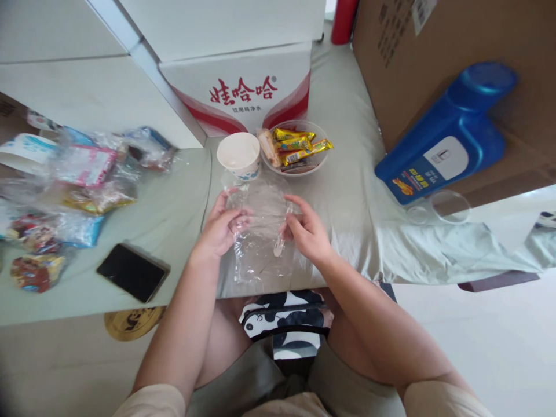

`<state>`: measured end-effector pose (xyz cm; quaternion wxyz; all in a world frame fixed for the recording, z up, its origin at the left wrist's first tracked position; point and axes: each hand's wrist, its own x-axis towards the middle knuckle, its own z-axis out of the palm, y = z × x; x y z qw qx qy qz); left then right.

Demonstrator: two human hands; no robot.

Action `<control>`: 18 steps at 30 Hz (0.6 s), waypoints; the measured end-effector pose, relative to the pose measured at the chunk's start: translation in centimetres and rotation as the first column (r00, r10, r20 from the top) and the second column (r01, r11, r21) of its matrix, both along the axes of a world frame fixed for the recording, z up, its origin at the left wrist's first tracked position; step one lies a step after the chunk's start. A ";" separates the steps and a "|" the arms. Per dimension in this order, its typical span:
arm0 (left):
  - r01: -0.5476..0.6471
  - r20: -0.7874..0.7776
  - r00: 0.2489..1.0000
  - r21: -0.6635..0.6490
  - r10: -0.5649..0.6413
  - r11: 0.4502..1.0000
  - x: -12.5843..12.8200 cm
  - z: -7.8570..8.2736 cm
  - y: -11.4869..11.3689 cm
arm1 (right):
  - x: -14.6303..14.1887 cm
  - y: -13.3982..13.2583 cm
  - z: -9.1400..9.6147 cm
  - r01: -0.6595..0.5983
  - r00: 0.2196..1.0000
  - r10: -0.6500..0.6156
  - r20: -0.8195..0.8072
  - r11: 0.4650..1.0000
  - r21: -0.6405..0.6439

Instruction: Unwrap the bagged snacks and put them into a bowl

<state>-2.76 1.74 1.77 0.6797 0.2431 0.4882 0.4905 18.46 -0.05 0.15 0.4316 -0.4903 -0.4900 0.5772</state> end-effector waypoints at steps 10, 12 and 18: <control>0.030 -0.157 0.988 0.171 -0.003 0.985 0.2 -1.0 -0.6 | 0.0 0.0 0.1 -0.057 0.996 0.057 0.067 0.998 0.005; 0.028 -0.214 0.977 0.214 0.019 0.976 0.3 -1.2 -0.4 | 0.1 0.1 0.0 -0.068 0.995 0.068 0.068 0.998 -0.004; 0.112 -0.404 0.914 0.313 0.026 0.943 0.1 -1.7 0.0 | 0.6 0.7 -0.8 -0.052 0.963 0.025 0.267 0.994 0.097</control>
